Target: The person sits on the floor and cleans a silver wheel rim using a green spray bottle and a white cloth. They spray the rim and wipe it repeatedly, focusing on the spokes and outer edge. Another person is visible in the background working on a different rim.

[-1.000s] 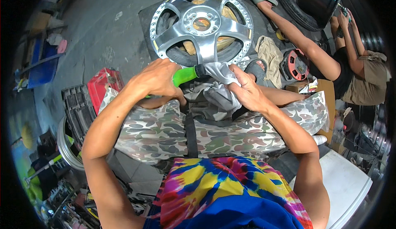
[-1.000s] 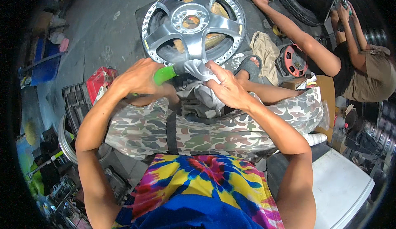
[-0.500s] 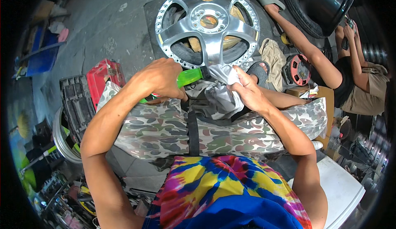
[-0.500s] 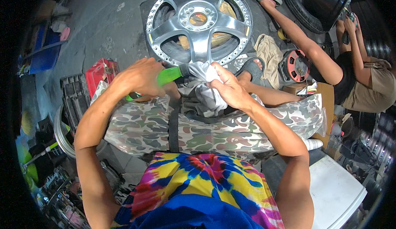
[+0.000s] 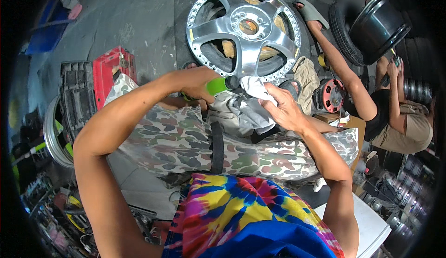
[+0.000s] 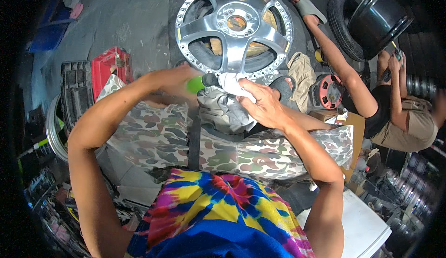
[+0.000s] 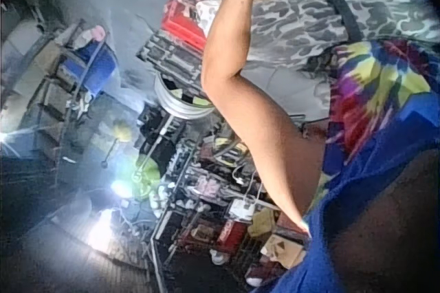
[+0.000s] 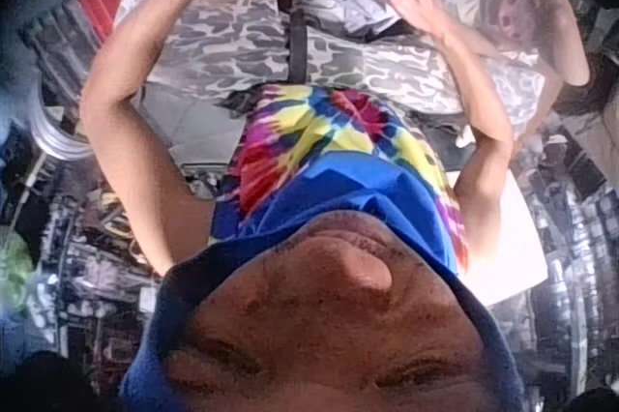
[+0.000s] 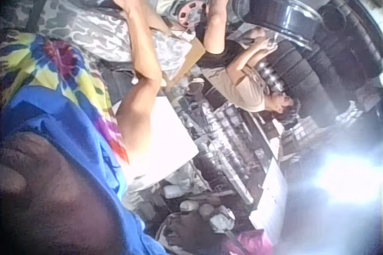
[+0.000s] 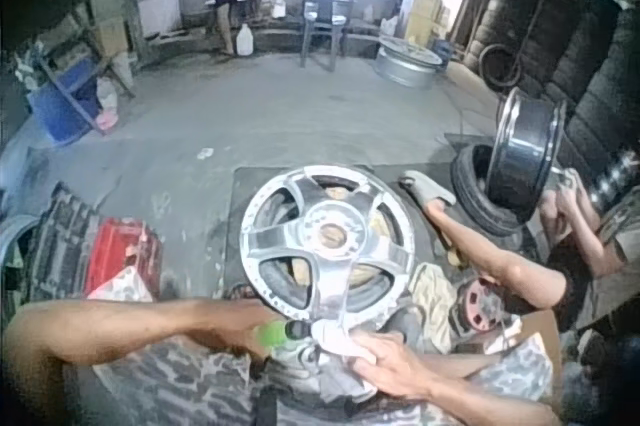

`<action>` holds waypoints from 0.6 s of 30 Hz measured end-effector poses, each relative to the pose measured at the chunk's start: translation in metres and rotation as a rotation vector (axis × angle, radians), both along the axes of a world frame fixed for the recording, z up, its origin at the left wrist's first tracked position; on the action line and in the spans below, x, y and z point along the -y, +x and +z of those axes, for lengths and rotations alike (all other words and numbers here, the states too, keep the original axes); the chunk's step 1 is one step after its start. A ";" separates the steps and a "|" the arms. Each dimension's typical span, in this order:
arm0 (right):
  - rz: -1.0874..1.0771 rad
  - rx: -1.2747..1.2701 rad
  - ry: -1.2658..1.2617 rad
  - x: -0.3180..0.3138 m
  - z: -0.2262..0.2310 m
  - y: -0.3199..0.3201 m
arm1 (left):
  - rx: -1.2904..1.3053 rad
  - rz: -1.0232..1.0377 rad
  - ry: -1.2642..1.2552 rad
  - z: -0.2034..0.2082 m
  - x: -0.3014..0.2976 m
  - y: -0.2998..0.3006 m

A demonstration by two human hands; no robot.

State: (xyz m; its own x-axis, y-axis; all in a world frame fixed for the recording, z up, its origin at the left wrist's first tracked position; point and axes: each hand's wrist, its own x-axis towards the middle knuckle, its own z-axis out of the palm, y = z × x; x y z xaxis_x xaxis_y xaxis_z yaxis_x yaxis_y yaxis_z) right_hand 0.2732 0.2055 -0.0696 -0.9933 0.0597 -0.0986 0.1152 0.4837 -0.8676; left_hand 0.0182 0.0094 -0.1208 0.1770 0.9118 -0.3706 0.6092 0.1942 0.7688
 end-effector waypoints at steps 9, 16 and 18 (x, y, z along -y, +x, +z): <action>0.378 -0.046 0.884 -0.095 -0.039 -0.057 | -0.063 0.260 0.192 0.048 0.012 -0.041; 0.559 -0.110 1.008 -0.104 -0.056 -0.062 | -0.049 0.604 0.036 0.100 0.047 -0.072; 0.558 -0.108 1.037 -0.102 -0.054 -0.063 | -0.034 0.629 0.015 0.107 0.050 -0.076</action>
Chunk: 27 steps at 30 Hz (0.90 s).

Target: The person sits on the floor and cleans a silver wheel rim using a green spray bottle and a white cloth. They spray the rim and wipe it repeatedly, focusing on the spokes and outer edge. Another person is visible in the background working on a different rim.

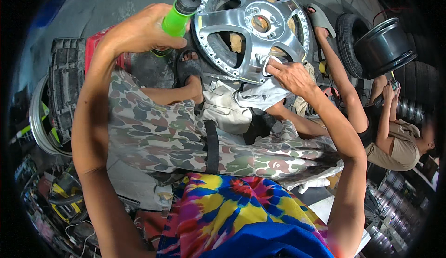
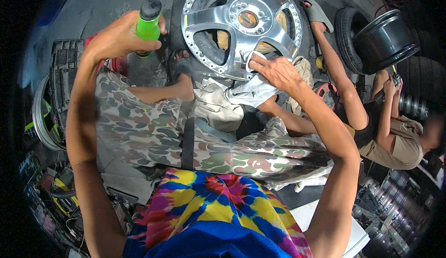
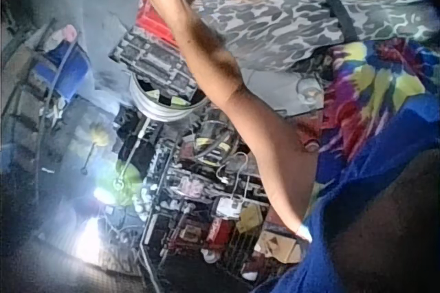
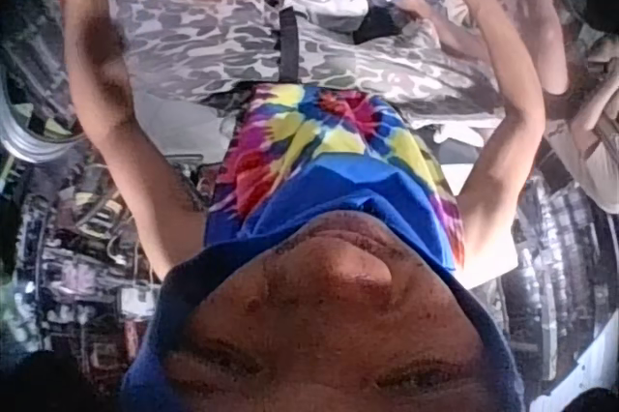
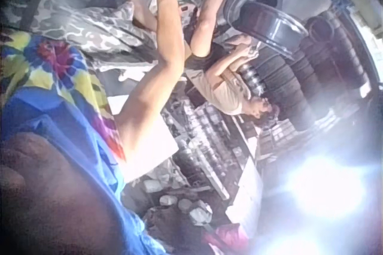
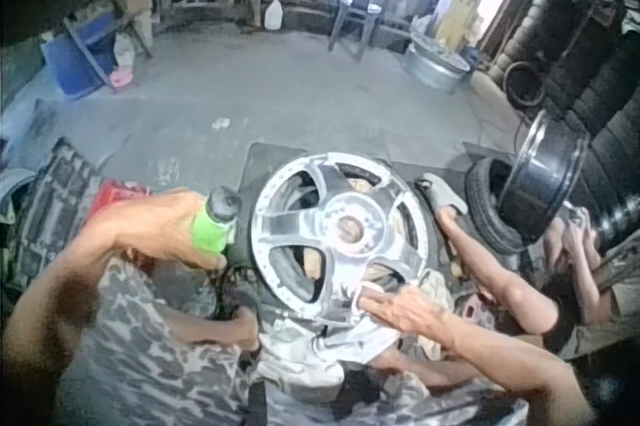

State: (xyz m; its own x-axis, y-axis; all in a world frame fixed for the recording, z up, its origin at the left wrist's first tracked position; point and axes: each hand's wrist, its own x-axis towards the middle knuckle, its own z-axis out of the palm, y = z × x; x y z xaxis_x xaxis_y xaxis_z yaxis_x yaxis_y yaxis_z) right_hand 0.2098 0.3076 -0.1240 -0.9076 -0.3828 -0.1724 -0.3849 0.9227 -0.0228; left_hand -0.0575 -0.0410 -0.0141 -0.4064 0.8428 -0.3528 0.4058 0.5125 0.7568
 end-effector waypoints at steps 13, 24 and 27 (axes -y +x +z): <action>-0.073 -0.057 -0.097 -0.010 -0.007 0.021 | 0.005 -0.036 0.030 -0.012 0.005 -0.014; -0.006 -0.041 -0.065 0.011 -0.016 0.019 | 0.056 -0.026 0.044 0.011 -0.025 -0.003; -0.003 -0.070 -0.110 0.016 -0.021 0.012 | 0.087 -0.024 0.041 0.008 -0.025 -0.004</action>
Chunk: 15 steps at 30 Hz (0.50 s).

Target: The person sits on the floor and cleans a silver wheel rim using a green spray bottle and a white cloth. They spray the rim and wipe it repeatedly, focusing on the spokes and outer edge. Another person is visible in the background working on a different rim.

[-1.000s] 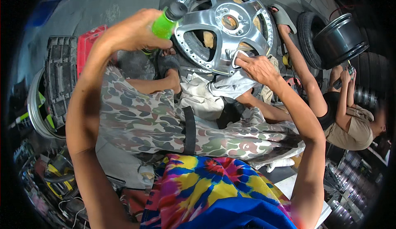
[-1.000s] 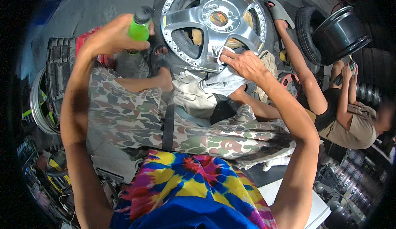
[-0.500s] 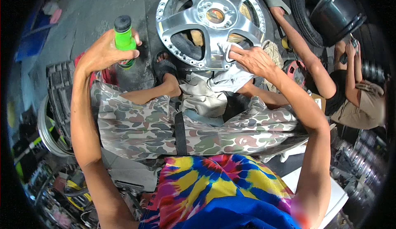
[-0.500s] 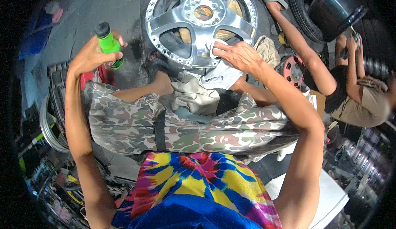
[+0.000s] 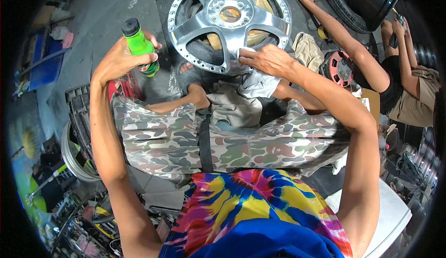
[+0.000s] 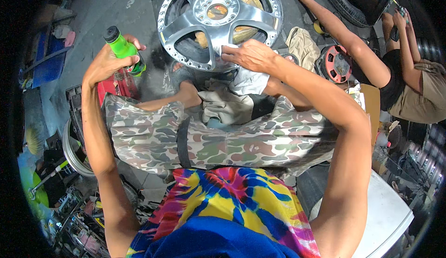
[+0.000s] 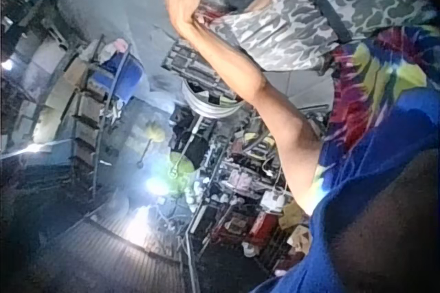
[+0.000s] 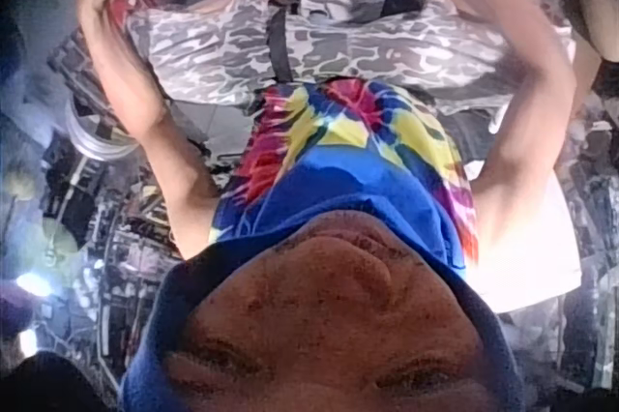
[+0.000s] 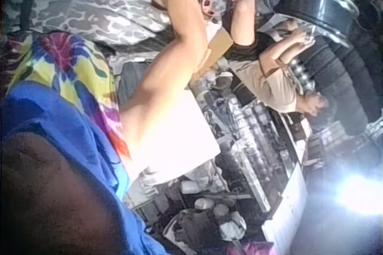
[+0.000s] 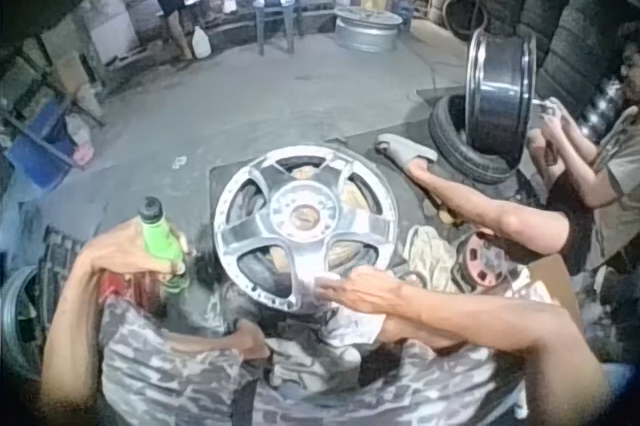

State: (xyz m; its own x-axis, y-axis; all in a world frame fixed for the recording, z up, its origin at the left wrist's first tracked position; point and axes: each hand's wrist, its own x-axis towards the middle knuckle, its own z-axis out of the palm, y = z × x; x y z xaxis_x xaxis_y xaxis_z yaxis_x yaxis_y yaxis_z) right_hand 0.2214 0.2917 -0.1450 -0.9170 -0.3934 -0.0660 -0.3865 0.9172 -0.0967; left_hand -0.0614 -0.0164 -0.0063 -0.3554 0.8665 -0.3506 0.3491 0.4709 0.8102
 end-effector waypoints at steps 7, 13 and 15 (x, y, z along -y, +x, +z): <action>0.028 0.044 0.101 -0.010 0.001 0.005 | -0.079 -0.034 0.032 -0.005 0.007 -0.003; 0.084 0.094 0.080 -0.007 0.006 -0.007 | -0.050 -0.033 0.115 -0.008 0.014 -0.003; 0.093 0.085 0.104 -0.015 0.007 -0.004 | -0.083 -0.053 0.084 -0.007 0.014 -0.004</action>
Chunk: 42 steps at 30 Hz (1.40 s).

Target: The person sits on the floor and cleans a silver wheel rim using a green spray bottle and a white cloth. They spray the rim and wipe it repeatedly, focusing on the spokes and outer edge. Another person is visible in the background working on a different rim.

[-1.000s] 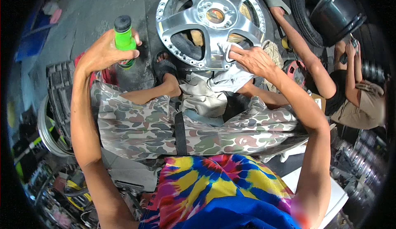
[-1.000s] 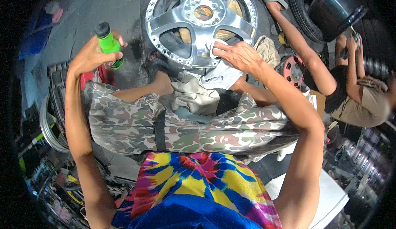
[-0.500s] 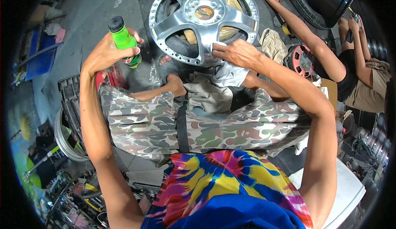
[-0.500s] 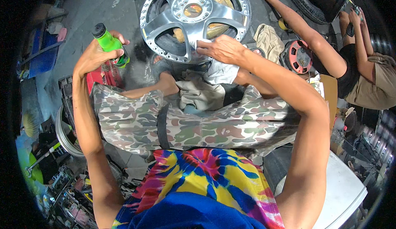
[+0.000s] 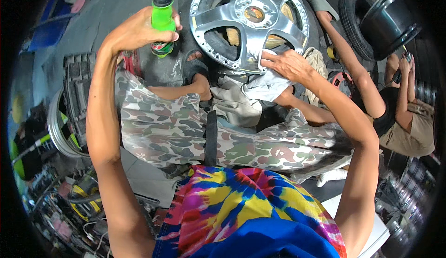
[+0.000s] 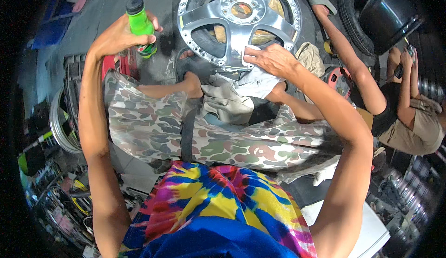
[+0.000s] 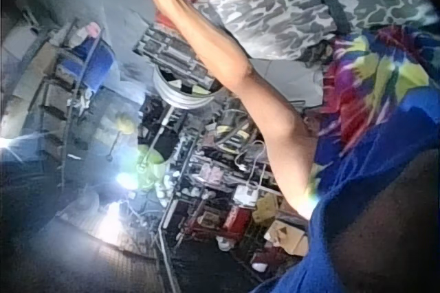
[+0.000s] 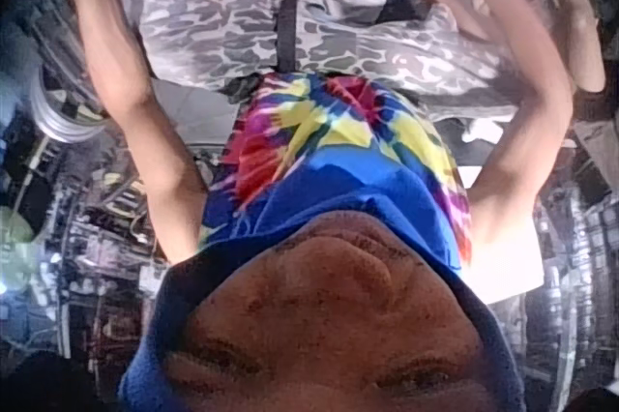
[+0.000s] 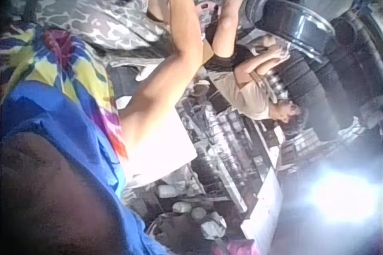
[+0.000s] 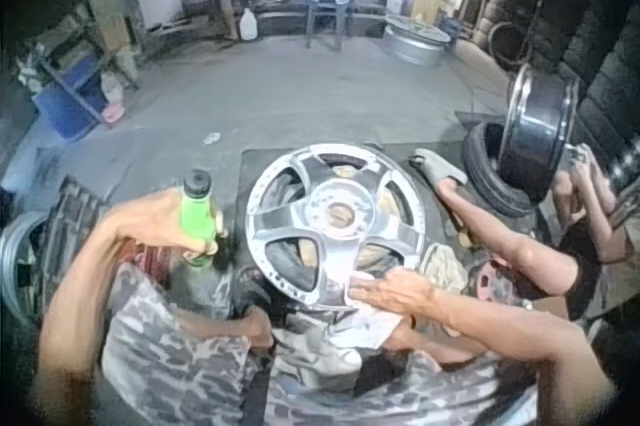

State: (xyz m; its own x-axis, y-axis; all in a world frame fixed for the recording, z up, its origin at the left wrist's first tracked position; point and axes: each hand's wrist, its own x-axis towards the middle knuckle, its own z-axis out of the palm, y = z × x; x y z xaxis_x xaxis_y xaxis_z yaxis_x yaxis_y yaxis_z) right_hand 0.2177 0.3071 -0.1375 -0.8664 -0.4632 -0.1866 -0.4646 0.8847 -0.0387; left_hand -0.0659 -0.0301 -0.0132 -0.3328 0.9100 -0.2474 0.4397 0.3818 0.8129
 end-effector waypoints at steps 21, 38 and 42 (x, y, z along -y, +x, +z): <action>0.012 0.039 0.066 0.013 0.023 -0.017 | 0.035 -0.056 -0.006 -0.002 0.009 -0.004; 0.006 0.069 0.104 0.012 0.019 -0.019 | 0.034 -0.062 -0.002 -0.003 0.010 -0.004; 0.009 0.057 0.114 0.009 0.018 -0.018 | 0.085 -0.054 0.026 -0.005 0.008 -0.004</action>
State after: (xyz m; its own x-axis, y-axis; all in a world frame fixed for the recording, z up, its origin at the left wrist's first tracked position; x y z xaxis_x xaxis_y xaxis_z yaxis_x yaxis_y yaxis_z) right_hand 0.1999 0.2981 -0.1194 -0.8487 -0.4441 -0.2872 -0.4728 0.8805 0.0355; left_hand -0.0695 -0.0385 -0.0179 -0.2617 0.9326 -0.2485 0.3882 0.3374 0.8576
